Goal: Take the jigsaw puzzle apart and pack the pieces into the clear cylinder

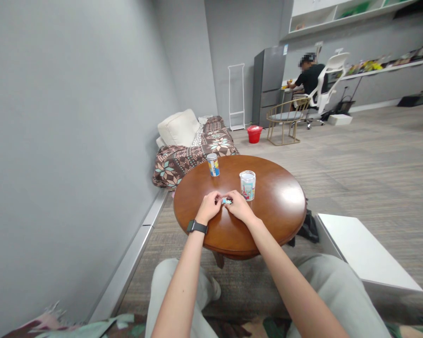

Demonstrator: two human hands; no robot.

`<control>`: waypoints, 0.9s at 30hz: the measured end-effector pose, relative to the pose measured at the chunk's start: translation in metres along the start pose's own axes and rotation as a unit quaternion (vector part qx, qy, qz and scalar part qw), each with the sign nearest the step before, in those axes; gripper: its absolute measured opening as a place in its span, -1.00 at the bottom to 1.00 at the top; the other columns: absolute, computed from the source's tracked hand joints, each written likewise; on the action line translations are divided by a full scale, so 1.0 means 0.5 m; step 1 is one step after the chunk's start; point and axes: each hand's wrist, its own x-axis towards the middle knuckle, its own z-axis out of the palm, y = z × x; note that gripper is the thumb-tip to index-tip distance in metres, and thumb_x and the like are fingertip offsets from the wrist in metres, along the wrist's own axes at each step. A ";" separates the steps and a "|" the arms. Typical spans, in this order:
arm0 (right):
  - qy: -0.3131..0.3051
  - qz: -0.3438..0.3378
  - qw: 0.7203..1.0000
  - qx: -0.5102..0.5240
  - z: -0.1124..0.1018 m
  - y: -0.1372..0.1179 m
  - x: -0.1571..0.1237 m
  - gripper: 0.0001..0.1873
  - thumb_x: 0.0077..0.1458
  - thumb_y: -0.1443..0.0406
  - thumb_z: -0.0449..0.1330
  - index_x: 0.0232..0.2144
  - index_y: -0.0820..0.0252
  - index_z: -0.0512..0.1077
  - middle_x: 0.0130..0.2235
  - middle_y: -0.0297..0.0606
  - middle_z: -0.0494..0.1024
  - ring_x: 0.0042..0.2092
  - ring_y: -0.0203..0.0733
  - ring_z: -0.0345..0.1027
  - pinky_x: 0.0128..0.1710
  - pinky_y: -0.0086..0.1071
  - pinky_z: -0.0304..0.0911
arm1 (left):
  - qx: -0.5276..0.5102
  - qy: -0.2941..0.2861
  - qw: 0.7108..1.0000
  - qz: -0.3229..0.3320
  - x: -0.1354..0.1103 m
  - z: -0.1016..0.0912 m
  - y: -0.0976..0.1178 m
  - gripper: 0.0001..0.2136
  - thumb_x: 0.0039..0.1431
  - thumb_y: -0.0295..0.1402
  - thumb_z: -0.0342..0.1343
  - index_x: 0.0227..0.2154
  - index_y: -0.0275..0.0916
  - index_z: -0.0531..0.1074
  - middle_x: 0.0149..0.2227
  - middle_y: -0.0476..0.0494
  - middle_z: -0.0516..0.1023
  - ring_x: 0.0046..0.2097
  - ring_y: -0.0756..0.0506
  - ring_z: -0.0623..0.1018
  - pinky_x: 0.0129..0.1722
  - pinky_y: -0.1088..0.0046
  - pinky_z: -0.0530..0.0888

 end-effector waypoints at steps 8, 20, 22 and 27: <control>-0.026 0.019 0.999 -0.009 -0.009 -0.014 -0.001 -0.68 -0.03 0.52 0.20 -0.18 0.22 0.51 -0.21 -0.19 0.52 -0.17 -0.19 0.45 -0.09 -0.32 0.36 | -0.025 0.010 1.000 -0.010 -0.001 -0.004 0.006 -0.92 0.13 -0.51 0.02 -0.38 -0.21 0.34 -0.37 -0.04 0.49 -0.32 -0.04 0.49 -0.22 0.42 0.43; -0.006 0.008 0.995 -0.098 -0.015 -0.027 -0.005 -0.80 -0.01 0.50 0.22 -0.30 0.20 0.51 -0.26 -0.17 0.58 -0.14 -0.11 0.42 -0.04 -0.26 0.29 | -0.010 0.034 0.999 -0.015 0.002 0.002 -0.007 -0.92 0.16 -0.51 0.00 -0.37 -0.20 0.31 -0.34 -0.05 0.45 -0.28 -0.05 0.47 -0.19 0.41 0.42; -0.019 0.017 0.996 -0.081 -0.016 -0.025 -0.003 -0.78 -0.03 0.50 0.24 -0.28 0.21 0.52 -0.27 -0.18 0.58 -0.15 -0.11 0.43 -0.05 -0.26 0.30 | -0.010 0.036 0.999 -0.014 0.002 0.002 -0.006 -0.93 0.16 -0.51 0.00 -0.37 -0.20 0.31 -0.34 -0.05 0.45 -0.28 -0.04 0.46 -0.19 0.41 0.42; -0.029 0.016 0.999 -0.040 -0.017 -0.021 -0.001 -0.74 -0.04 0.51 0.25 -0.26 0.17 0.53 -0.31 -0.27 0.56 -0.17 -0.16 0.44 -0.04 -0.27 0.31 | -0.011 0.034 0.999 -0.018 0.002 -0.001 0.000 -0.92 0.15 -0.52 0.00 -0.38 -0.21 0.30 -0.35 -0.05 0.45 -0.30 -0.04 0.45 -0.20 0.41 0.41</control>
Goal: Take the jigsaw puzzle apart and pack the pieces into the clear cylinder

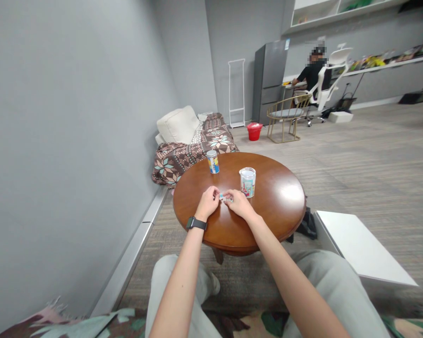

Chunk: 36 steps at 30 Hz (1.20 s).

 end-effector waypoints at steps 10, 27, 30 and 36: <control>0.040 -0.024 0.997 -0.053 0.007 0.014 -0.002 -0.92 0.02 0.40 0.28 -0.35 0.19 0.51 -0.26 -0.20 0.50 -0.16 -0.13 0.41 -0.04 -0.24 0.31 | 0.001 -0.002 1.000 -0.006 -0.001 -0.002 0.005 -0.90 0.14 -0.53 0.00 -0.39 -0.20 0.31 -0.35 -0.04 0.44 -0.30 -0.04 0.45 -0.20 0.41 0.42; 0.065 -0.054 0.996 0.022 -0.020 -0.034 -0.002 -0.94 0.06 0.34 0.27 -0.45 0.16 0.51 -0.37 -0.30 0.49 -0.32 -0.22 0.37 -0.22 -0.37 0.29 | 0.002 -0.001 1.000 0.001 0.001 0.000 -0.002 -0.93 0.15 -0.49 0.01 -0.40 -0.20 0.31 -0.37 -0.05 0.44 -0.31 -0.06 0.46 -0.22 0.40 0.41; 0.183 -0.093 0.977 0.050 -0.075 -0.079 0.005 -0.88 0.15 0.25 0.22 -0.35 0.18 0.50 -0.36 -0.29 0.51 -0.36 -0.24 0.33 -0.25 -0.38 0.27 | 0.017 0.000 1.000 0.013 0.001 0.000 -0.003 -0.92 0.16 -0.49 0.00 -0.40 -0.19 0.29 -0.36 -0.06 0.44 -0.28 -0.07 0.46 -0.19 0.38 0.39; 0.286 -0.030 0.957 -0.032 -0.217 -0.084 0.059 -0.73 0.11 0.11 0.23 -0.47 0.18 0.48 -0.39 -0.27 0.57 -0.33 -0.19 0.37 -0.19 -0.32 0.25 | 0.008 -0.003 1.000 0.004 0.002 0.002 -0.006 -0.92 0.17 -0.49 0.00 -0.39 -0.19 0.29 -0.36 -0.05 0.44 -0.29 -0.07 0.47 -0.21 0.40 0.38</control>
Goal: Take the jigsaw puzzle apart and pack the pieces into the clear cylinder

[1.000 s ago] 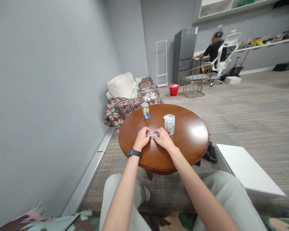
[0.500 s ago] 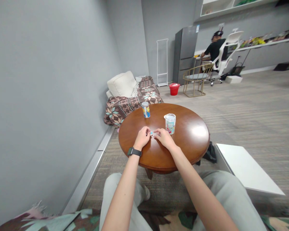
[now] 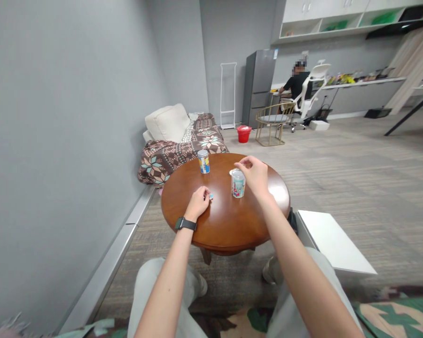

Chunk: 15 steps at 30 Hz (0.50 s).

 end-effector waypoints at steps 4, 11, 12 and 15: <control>-0.097 0.029 0.995 -0.002 -0.007 0.042 0.024 -0.69 0.13 0.09 0.17 -0.47 0.17 0.53 -0.37 -0.23 0.62 -0.31 -0.15 0.44 -0.18 -0.30 0.28 | -0.004 0.002 1.000 0.006 0.000 0.000 -0.001 -0.92 0.17 -0.49 -0.01 -0.39 -0.19 0.30 -0.36 -0.05 0.45 -0.30 -0.07 0.47 -0.22 0.40 0.39; -0.055 0.112 0.986 0.115 0.038 0.092 -0.075 -0.39 0.07 0.06 0.21 0.12 0.22 0.32 0.08 -0.01 0.50 0.04 -0.04 0.42 0.03 -0.23 0.30 | 0.006 0.025 0.999 0.029 0.000 -0.001 0.002 -0.93 0.21 -0.48 0.01 -0.38 -0.19 0.31 -0.34 -0.06 0.45 -0.26 -0.07 0.48 -0.19 0.40 0.41; -0.096 0.110 0.983 0.111 0.047 0.096 -0.094 -0.33 0.02 0.10 0.27 0.15 0.18 0.28 0.10 -0.05 0.49 0.06 -0.04 0.41 0.06 -0.21 0.28 | 0.009 0.037 0.998 0.039 0.001 -0.002 0.004 -0.92 0.22 -0.48 0.01 -0.37 -0.19 0.31 -0.33 -0.07 0.46 -0.25 -0.07 0.48 -0.18 0.41 0.41; -0.188 0.097 0.974 0.083 0.067 0.099 -0.136 -0.35 -0.03 0.15 0.31 0.11 0.14 0.27 0.00 -0.11 0.54 0.00 -0.01 0.44 0.04 -0.15 0.29 | 0.037 0.098 0.991 0.088 0.002 -0.005 0.013 -0.91 0.26 -0.48 -0.01 -0.35 -0.20 0.32 -0.31 -0.09 0.46 -0.23 -0.08 0.49 -0.17 0.40 0.42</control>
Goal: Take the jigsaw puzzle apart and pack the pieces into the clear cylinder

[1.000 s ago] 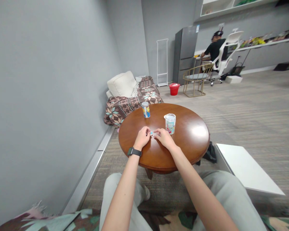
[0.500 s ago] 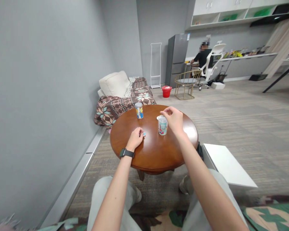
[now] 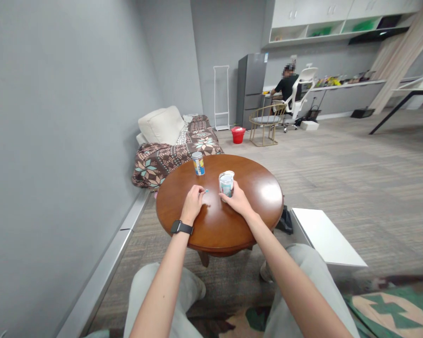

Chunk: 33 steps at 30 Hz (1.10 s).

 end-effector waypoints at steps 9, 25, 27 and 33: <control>-0.066 -0.179 0.982 0.000 0.016 -0.002 -0.005 -0.27 -0.03 0.20 0.36 0.19 0.09 0.25 0.16 -0.09 0.43 0.17 0.00 0.33 0.18 -0.12 0.20 | 0.090 0.245 0.957 0.128 0.000 0.007 0.060 -0.90 0.31 -0.45 -0.02 -0.34 -0.20 0.33 -0.25 -0.16 0.52 -0.17 -0.09 0.51 -0.11 0.32 0.40; -0.102 -0.187 0.977 0.012 0.010 -0.017 -0.015 -0.35 0.02 0.33 0.23 0.19 0.11 0.23 0.13 -0.15 0.45 0.09 -0.05 0.39 0.11 -0.18 0.28 | -0.060 -0.015 0.998 -0.008 0.000 0.031 0.070 -0.23 0.06 -0.19 0.24 0.28 -0.27 0.03 0.17 -0.37 0.41 0.16 -0.24 0.47 0.12 0.18 0.42; -0.137 -0.194 0.971 0.004 0.008 -0.020 -0.018 -0.41 -0.02 0.39 0.19 0.12 0.14 0.29 0.05 -0.15 0.49 0.02 -0.05 0.41 0.07 -0.18 0.31 | -0.056 -0.043 0.997 -0.040 0.000 0.035 0.069 -0.29 0.03 -0.18 0.27 0.21 -0.23 0.14 0.07 -0.30 0.50 0.07 -0.23 0.53 0.06 0.20 0.45; -0.114 -0.149 0.982 -0.017 0.017 0.011 -0.012 -0.28 -0.17 0.55 0.03 0.12 0.22 0.26 0.08 -0.06 0.42 0.12 -0.05 0.32 0.19 -0.11 0.23 | 0.018 0.100 0.994 -0.040 0.001 0.024 0.072 -0.53 0.02 -0.21 0.29 -0.02 -0.21 0.35 -0.05 -0.25 0.54 0.00 -0.25 0.52 0.07 0.14 0.41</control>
